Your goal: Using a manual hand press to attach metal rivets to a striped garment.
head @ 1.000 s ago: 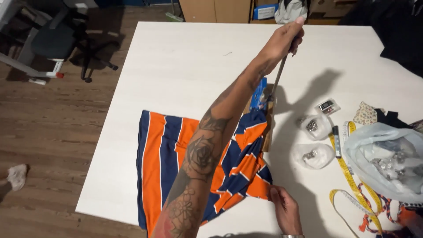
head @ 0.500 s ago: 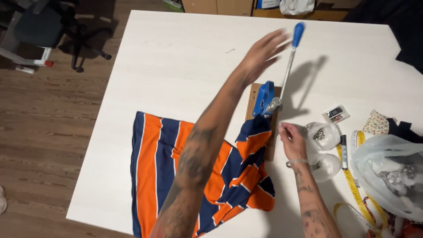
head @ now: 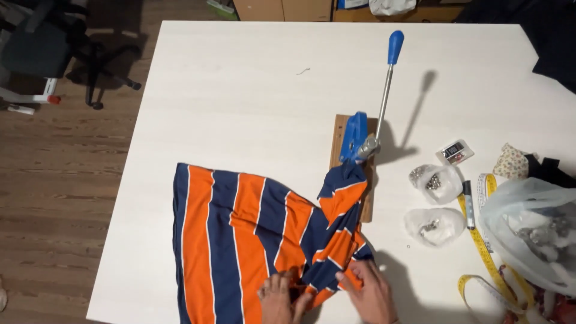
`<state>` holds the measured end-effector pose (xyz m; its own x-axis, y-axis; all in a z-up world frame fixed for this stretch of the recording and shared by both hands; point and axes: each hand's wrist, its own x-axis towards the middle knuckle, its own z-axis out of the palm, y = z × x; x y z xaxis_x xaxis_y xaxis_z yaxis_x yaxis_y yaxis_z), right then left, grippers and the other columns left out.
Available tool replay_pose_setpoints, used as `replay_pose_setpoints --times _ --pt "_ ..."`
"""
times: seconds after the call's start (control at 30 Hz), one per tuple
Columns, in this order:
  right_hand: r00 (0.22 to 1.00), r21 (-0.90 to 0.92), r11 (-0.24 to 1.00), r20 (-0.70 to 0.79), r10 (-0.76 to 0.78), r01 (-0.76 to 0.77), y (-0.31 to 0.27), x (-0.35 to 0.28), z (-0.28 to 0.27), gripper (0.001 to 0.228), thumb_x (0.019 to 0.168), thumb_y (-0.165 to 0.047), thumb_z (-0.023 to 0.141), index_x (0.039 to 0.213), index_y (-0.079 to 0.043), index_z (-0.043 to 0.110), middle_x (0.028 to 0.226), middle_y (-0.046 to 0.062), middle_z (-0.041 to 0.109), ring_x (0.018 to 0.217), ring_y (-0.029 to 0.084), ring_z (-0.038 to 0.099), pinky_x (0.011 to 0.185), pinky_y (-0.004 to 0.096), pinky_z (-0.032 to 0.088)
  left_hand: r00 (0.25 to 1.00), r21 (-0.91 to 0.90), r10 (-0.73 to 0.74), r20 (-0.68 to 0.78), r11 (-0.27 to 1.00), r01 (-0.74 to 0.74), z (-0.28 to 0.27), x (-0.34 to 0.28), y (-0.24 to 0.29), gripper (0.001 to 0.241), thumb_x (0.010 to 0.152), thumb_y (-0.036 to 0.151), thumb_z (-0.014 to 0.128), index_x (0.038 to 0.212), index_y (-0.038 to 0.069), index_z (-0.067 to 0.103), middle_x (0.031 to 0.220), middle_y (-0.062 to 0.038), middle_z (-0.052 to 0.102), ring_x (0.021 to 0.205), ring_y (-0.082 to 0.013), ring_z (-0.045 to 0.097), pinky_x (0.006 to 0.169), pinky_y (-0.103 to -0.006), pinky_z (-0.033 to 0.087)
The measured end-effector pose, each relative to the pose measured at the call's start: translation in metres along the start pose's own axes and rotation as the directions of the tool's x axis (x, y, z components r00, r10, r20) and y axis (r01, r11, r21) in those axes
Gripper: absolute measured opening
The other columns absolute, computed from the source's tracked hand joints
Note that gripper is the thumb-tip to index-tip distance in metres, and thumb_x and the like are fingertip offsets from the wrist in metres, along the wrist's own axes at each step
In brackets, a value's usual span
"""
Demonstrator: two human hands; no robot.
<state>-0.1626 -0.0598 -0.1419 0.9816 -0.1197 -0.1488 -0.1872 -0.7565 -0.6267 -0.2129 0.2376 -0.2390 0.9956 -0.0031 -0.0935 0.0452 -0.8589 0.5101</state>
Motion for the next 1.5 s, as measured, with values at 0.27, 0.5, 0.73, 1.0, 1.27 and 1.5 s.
replay_pose_setpoints --times 0.27,0.5,0.73,1.0,1.27,1.5 --pt "0.968 0.420 0.872 0.121 0.220 -0.251 0.010 -0.021 0.057 0.035 0.105 -0.050 0.084 0.114 -0.019 0.097 0.104 -0.002 0.101 0.095 0.012 0.089 0.094 0.029 0.069 0.625 -0.128 0.780 -0.041 0.616 -0.777 0.018 -0.034 0.044 0.029 0.127 0.016 0.059 0.101 0.021 0.068 0.101 -0.002 0.066 0.086 -0.0274 0.065 0.078 -0.0491 0.044" --pt "0.753 0.975 -0.014 0.180 0.632 -0.220 0.094 -0.002 0.056 0.029 0.125 -0.026 0.074 0.136 0.001 0.075 0.133 0.027 0.084 0.119 0.034 0.081 0.105 0.053 0.067 0.794 -0.186 0.532 -0.294 0.783 -0.594 -0.109 0.061 0.065 0.021 0.120 0.018 0.062 0.124 0.011 0.081 0.132 -0.013 0.088 0.117 -0.0377 0.082 0.099 -0.0521 0.063" --pt "0.859 0.059 0.878 -0.181 0.478 -0.476 0.109 -0.035 0.034 0.055 0.119 -0.060 0.060 0.156 -0.020 0.068 0.145 0.018 0.077 0.141 0.049 0.074 0.113 0.065 0.057 0.978 0.489 0.141 -0.153 0.871 -0.050 -0.079 -0.021 -0.071 0.100 0.099 0.090 0.059 0.190 0.052 0.039 0.202 0.019 0.033 0.186 -0.0169 0.031 0.136 -0.0748 0.036" --pt "0.861 -0.133 0.990 -0.498 -0.105 0.044 -0.010 0.003 -0.017 0.027 0.120 -0.044 0.075 0.121 -0.019 0.081 0.108 0.004 0.084 0.106 0.033 0.081 0.095 0.046 0.063 0.844 0.284 0.270 -0.464 0.948 -0.146 -0.104 0.033 -0.004 0.038 0.109 0.014 0.073 0.135 0.036 0.090 0.139 0.008 0.089 0.124 -0.0239 0.080 0.124 -0.0489 0.052" --pt "0.931 0.024 0.972 -0.283 0.229 -0.232 0.063 0.173 0.063 0.051 0.109 -0.075 0.080 0.126 -0.027 0.087 0.122 0.003 0.094 0.124 0.038 0.088 0.109 0.061 0.071 0.975 -0.197 0.183 -0.128 0.959 -0.206 -0.059 0.263 0.163 0.046 0.113 0.044 0.084 0.152 0.020 0.087 0.129 -0.005 0.088 0.116 -0.0366 0.082 0.105 -0.0548 0.063" --pt "0.926 0.201 0.943 -0.218 0.307 -0.266 0.089 0.167 0.002 0.056 0.120 -0.064 0.071 0.137 -0.015 0.092 0.128 0.026 0.092 0.129 0.052 0.083 0.112 0.068 0.068 0.951 -0.359 0.167 0.260 0.931 -0.065 -0.020 0.349 0.175 0.061 0.121 0.069 0.065 0.171 0.034 0.067 0.158 -0.001 0.069 0.156 -0.0455 0.059 0.133 -0.0804 0.044"
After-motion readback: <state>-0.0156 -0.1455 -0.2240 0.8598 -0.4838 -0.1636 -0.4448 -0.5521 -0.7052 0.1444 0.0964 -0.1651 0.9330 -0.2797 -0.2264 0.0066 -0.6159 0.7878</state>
